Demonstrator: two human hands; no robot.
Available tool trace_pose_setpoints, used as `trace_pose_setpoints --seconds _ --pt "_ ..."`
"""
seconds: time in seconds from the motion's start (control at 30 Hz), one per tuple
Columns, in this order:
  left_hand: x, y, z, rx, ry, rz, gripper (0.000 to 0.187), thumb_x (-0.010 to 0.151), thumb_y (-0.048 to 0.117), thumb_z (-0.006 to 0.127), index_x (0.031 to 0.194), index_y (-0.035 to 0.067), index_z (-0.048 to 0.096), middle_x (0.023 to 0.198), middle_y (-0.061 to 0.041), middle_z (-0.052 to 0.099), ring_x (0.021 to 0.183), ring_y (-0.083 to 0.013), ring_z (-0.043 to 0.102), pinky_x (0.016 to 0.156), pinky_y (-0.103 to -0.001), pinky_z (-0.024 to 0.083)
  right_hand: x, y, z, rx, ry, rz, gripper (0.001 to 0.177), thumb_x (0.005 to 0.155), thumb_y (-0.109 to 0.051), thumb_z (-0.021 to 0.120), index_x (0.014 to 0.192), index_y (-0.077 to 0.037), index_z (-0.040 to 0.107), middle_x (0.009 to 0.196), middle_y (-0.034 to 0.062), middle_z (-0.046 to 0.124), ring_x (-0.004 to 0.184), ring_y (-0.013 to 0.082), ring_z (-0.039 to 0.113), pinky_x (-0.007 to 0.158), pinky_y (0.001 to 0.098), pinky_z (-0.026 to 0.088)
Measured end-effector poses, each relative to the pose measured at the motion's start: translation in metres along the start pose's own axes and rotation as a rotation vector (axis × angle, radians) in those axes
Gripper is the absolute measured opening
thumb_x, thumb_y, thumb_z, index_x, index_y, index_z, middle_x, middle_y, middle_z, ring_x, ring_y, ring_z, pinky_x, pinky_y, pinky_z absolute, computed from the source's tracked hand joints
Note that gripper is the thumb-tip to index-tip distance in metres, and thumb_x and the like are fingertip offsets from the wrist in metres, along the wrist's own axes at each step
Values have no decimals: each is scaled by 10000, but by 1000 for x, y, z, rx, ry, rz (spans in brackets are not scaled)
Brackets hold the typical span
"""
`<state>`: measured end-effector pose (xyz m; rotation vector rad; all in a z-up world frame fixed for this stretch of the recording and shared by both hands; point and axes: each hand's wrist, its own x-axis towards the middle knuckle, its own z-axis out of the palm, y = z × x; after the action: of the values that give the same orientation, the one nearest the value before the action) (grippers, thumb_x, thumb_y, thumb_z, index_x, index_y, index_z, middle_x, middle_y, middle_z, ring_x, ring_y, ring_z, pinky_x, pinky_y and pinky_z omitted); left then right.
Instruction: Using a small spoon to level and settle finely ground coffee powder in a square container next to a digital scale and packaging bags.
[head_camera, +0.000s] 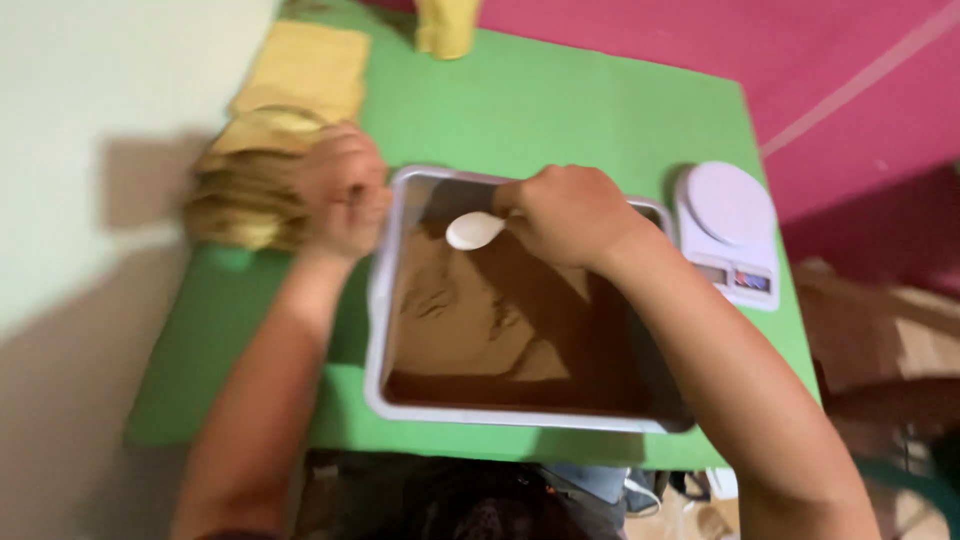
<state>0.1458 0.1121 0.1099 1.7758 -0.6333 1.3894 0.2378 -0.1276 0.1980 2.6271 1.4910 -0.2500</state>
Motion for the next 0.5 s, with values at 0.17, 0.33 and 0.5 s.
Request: trace_pose_setpoints --seconds 0.17,0.33,0.5 --pt "-38 -19 -4 282 -39 48 548 1105 413 501 648 113 458 586 -58 396 534 -302 495 543 -395 442 12 -12 27 62 103 -44 219 938 -295 652 1102 -166 719 902 176 760 888 468 724 773 576 594" --pt "-47 -30 -6 167 -95 -2 528 1092 414 558 670 101 505 600 -99 475 556 -332 535 553 -402 447 17 9 58 59 124 -45 254 973 -347 612 1166 -228 727 976 176 772 934 473 727 819 591 595" --pt "-38 -7 8 -148 92 -232 621 1072 578 472 709 88 590 666 -52 568 635 -175 543 599 -298 413 9 -7 46 92 115 -13 251 994 -368 585 1180 -259 713 978 171 767 954 475 721 809 591 592"
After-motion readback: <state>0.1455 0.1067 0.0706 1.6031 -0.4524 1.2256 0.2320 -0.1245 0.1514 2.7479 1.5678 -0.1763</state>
